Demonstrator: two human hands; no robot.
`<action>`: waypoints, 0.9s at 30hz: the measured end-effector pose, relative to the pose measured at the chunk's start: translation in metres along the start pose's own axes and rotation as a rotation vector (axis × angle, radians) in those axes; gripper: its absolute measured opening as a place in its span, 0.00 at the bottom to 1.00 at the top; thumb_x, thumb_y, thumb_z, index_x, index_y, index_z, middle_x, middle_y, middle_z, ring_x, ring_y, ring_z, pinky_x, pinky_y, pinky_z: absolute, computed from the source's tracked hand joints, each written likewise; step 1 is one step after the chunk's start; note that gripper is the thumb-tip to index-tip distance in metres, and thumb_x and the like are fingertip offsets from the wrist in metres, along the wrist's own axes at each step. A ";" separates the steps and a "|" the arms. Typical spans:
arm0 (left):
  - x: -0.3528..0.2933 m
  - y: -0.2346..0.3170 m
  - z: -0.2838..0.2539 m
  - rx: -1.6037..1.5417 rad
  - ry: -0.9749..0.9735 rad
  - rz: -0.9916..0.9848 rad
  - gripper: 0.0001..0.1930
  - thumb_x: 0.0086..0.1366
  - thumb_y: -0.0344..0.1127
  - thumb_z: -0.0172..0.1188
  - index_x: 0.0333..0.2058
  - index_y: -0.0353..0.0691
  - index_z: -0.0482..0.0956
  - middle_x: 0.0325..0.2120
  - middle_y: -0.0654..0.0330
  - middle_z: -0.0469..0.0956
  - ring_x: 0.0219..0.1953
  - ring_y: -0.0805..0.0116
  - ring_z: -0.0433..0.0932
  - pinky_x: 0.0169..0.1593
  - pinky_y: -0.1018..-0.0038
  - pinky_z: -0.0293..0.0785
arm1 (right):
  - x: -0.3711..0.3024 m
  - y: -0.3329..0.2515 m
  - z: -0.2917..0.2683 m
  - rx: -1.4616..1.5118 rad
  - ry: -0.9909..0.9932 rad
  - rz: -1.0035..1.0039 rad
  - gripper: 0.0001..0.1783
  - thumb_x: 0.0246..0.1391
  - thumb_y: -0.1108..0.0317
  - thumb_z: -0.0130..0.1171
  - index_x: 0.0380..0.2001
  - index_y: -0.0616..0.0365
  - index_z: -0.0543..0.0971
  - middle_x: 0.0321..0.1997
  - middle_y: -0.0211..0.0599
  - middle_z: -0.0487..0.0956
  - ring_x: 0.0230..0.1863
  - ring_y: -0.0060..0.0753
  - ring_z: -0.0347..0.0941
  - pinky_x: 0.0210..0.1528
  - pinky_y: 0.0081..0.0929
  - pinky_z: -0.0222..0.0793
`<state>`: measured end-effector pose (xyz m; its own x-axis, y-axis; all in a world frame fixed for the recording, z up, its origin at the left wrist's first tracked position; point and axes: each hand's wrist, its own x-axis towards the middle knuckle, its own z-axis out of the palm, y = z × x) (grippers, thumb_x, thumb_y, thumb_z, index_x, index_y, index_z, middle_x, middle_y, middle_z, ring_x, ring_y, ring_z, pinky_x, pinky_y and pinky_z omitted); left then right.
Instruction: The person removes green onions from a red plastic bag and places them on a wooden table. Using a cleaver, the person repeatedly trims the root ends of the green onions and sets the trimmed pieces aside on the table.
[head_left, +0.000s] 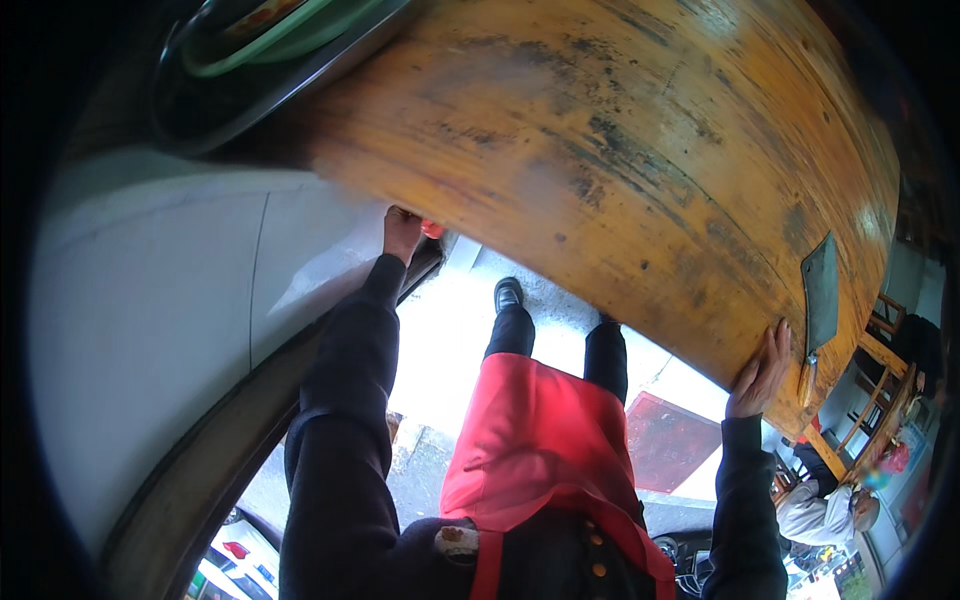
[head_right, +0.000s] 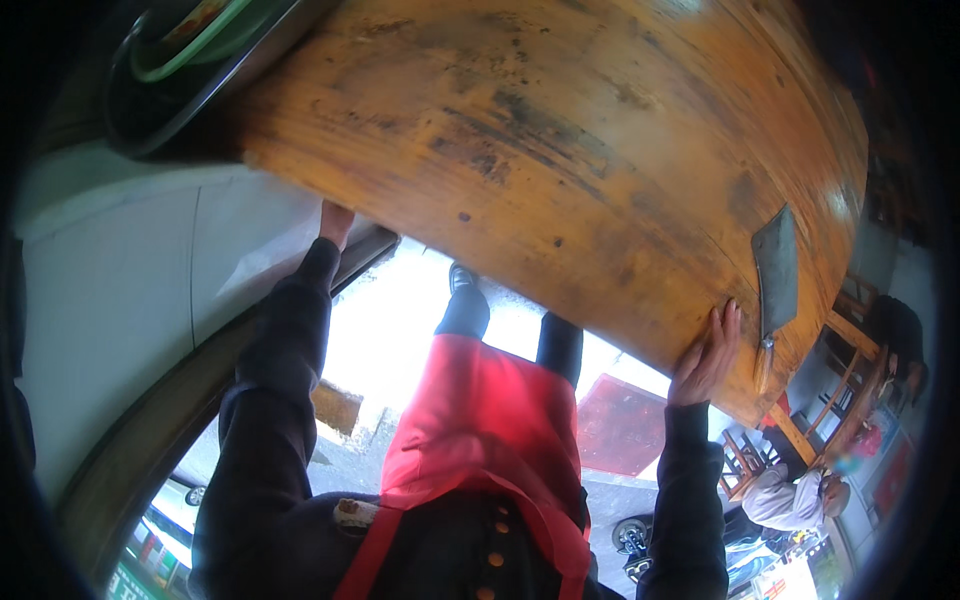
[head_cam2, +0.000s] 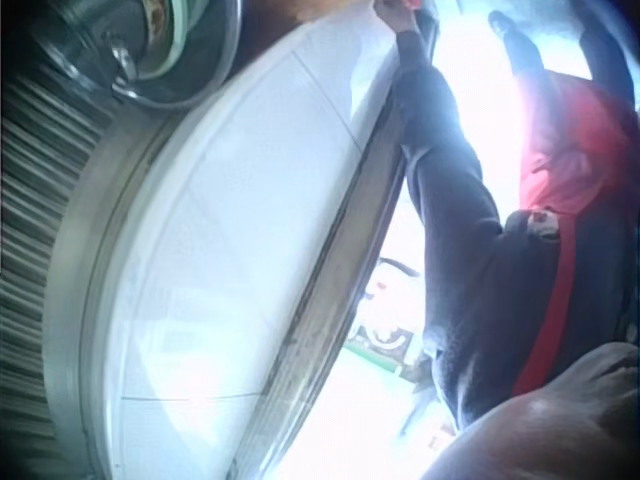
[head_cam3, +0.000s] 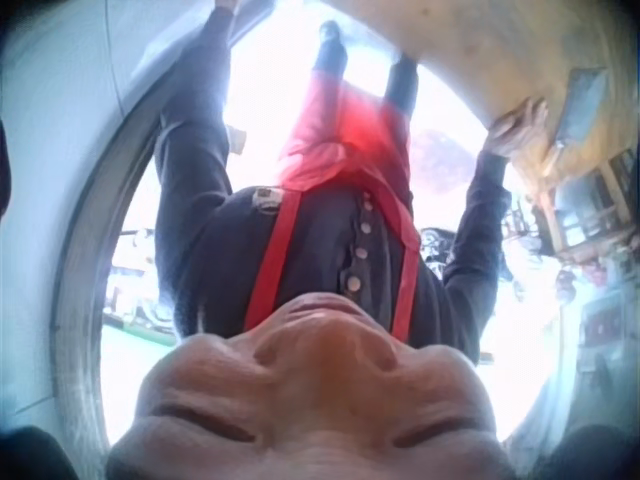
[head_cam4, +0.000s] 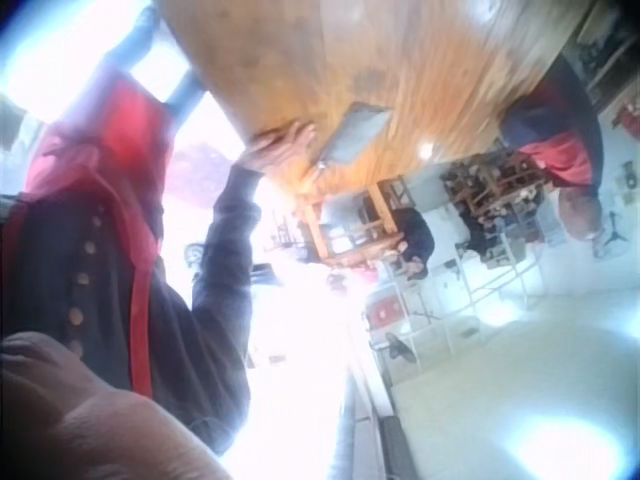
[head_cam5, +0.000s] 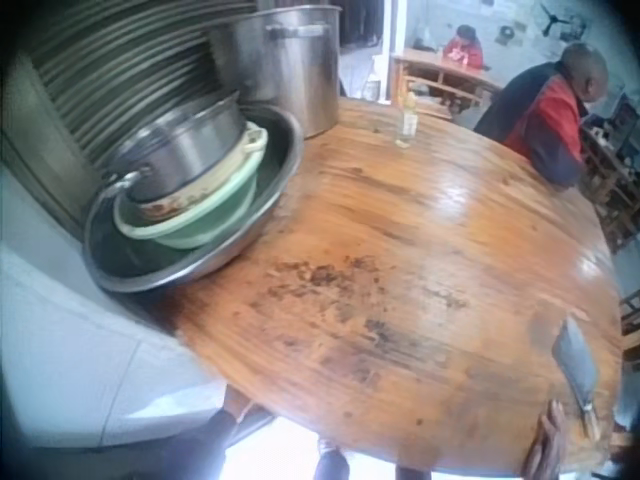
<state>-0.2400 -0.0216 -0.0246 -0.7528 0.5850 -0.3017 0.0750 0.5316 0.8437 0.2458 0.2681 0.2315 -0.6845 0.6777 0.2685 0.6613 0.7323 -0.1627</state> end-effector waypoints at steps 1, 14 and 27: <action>-0.011 0.007 0.000 -0.070 -0.006 -0.001 0.09 0.64 0.33 0.56 0.40 0.36 0.80 0.31 0.60 0.82 0.34 0.73 0.79 0.41 0.74 0.75 | -0.001 0.001 0.001 -0.006 0.004 -0.007 0.21 0.64 0.64 0.38 0.56 0.59 0.70 0.65 0.49 0.64 0.68 0.53 0.56 0.68 0.44 0.49; -0.099 0.131 -0.026 -0.431 -0.154 -0.038 0.12 0.68 0.36 0.56 0.39 0.31 0.79 0.31 0.63 0.80 0.33 0.78 0.77 0.41 0.80 0.75 | -0.006 0.001 0.005 -0.013 0.074 -0.032 0.22 0.64 0.62 0.36 0.57 0.52 0.70 0.66 0.41 0.65 0.68 0.47 0.58 0.68 0.45 0.50; -0.224 0.216 0.014 -0.384 -0.113 -0.087 0.11 0.67 0.35 0.57 0.35 0.31 0.81 0.28 0.69 0.79 0.31 0.85 0.70 0.37 0.83 0.67 | -0.012 0.005 0.002 -0.032 0.163 -0.108 0.20 0.64 0.65 0.41 0.55 0.59 0.70 0.63 0.44 0.67 0.64 0.51 0.62 0.64 0.42 0.58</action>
<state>-0.0455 -0.0295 0.2186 -0.6674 0.6227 -0.4084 -0.2519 0.3273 0.9107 0.2570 0.2638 0.2254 -0.6948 0.5742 0.4331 0.5981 0.7957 -0.0955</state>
